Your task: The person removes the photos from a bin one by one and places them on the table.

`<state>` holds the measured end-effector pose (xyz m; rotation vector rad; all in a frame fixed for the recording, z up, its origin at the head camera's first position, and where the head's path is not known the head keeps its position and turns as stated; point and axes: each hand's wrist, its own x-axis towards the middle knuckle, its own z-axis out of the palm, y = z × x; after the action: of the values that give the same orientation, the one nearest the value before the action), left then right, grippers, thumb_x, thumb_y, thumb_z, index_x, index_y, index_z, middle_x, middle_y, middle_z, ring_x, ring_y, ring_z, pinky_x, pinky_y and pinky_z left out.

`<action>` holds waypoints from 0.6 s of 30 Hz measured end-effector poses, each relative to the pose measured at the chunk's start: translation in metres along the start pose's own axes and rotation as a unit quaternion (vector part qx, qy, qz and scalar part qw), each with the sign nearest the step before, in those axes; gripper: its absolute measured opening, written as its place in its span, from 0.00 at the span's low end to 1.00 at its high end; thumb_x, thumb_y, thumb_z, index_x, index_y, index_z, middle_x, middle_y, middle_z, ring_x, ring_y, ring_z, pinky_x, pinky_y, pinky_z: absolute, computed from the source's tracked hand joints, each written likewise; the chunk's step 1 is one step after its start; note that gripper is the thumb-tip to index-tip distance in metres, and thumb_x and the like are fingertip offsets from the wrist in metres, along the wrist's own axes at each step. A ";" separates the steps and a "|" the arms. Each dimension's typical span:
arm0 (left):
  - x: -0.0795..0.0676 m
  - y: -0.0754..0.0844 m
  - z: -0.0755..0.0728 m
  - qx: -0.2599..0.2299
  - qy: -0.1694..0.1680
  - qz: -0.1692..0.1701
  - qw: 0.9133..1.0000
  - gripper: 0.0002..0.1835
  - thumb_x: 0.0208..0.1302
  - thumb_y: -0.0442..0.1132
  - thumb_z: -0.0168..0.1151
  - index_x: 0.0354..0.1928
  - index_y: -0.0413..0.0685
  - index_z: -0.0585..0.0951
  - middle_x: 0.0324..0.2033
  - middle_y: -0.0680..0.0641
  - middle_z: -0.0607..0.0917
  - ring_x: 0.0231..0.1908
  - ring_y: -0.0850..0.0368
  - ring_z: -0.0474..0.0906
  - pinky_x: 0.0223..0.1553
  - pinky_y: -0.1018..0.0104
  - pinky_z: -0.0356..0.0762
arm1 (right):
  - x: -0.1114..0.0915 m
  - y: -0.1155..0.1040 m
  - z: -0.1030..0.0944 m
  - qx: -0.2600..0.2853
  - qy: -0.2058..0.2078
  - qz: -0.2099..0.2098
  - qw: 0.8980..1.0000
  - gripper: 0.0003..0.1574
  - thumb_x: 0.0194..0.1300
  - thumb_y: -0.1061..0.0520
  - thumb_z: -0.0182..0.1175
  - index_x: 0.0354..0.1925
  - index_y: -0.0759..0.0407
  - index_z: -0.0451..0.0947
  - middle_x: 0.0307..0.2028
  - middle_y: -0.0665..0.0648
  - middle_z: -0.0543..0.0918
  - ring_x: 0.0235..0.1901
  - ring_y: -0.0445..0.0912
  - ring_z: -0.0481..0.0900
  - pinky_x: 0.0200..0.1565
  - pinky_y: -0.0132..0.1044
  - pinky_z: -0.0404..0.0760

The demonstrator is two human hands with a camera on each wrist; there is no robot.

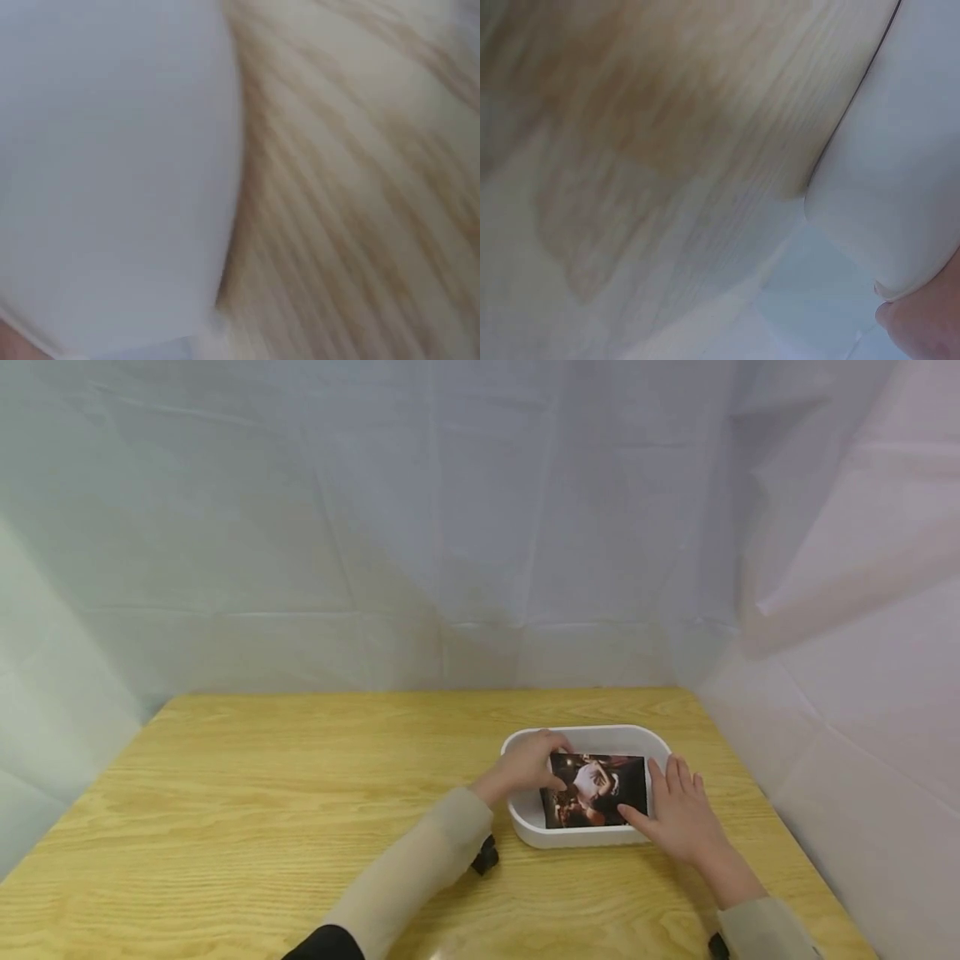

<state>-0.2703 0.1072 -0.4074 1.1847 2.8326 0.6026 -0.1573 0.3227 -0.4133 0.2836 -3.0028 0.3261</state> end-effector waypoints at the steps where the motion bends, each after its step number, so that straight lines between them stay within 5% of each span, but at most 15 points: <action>1: 0.000 -0.002 -0.001 -0.032 0.004 -0.006 0.999 0.27 0.39 0.45 0.73 0.46 0.52 0.76 0.40 0.53 0.79 0.40 0.61 0.74 0.44 0.72 0.68 | 0.000 0.000 0.000 0.002 0.000 0.000 1.000 0.55 0.60 0.35 0.48 0.61 0.79 0.45 0.58 0.84 0.42 0.59 0.71 0.38 0.54 0.65 0.39; 4: 0.000 -0.005 -0.003 -0.149 0.020 -0.038 0.988 0.26 0.41 0.39 0.72 0.47 0.48 0.76 0.37 0.50 0.80 0.36 0.61 0.75 0.39 0.74 0.70 | 0.000 0.000 0.002 0.004 0.003 -0.003 1.000 0.54 0.60 0.36 0.48 0.62 0.78 0.44 0.58 0.84 0.43 0.59 0.71 0.38 0.54 0.65 0.40; 7: 0.000 -0.006 -0.005 -0.271 0.048 -0.079 0.958 0.23 0.42 0.34 0.71 0.44 0.41 0.77 0.33 0.49 0.79 0.32 0.61 0.76 0.33 0.75 0.72 | 0.000 0.001 0.003 0.004 0.010 -0.005 1.000 0.54 0.60 0.36 0.48 0.62 0.78 0.43 0.58 0.84 0.43 0.59 0.72 0.39 0.54 0.65 0.40; 11: 0.000 -0.005 -0.007 -0.372 0.085 -0.107 0.918 0.15 0.44 0.31 0.69 0.36 0.35 0.78 0.27 0.48 0.79 0.27 0.61 0.76 0.28 0.74 0.74 | -0.001 0.002 0.002 0.000 0.021 -0.006 1.000 0.55 0.60 0.37 0.49 0.62 0.78 0.42 0.58 0.84 0.44 0.59 0.72 0.41 0.54 0.65 0.41; 15: 0.001 -0.006 -0.008 -0.406 0.096 -0.115 0.901 0.10 0.48 0.31 0.66 0.33 0.35 0.78 0.25 0.48 0.79 0.24 0.62 0.75 0.24 0.73 0.75 | -0.001 0.003 0.002 0.000 0.025 -0.007 1.000 0.56 0.59 0.37 0.49 0.62 0.77 0.40 0.57 0.85 0.45 0.59 0.72 0.41 0.54 0.65 0.40; 18: 0.002 -0.006 -0.008 -0.410 0.098 -0.113 0.900 0.08 0.50 0.32 0.65 0.33 0.36 0.78 0.24 0.49 0.78 0.22 0.63 0.74 0.22 0.73 0.74 | -0.001 0.004 0.001 -0.002 0.029 -0.008 1.000 0.56 0.59 0.37 0.50 0.63 0.76 0.38 0.57 0.84 0.46 0.58 0.72 0.42 0.54 0.65 0.41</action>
<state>-0.2766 0.1021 -0.4018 0.6438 2.3106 1.7224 -0.1573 0.3265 -0.4156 0.2939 -2.9428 0.3216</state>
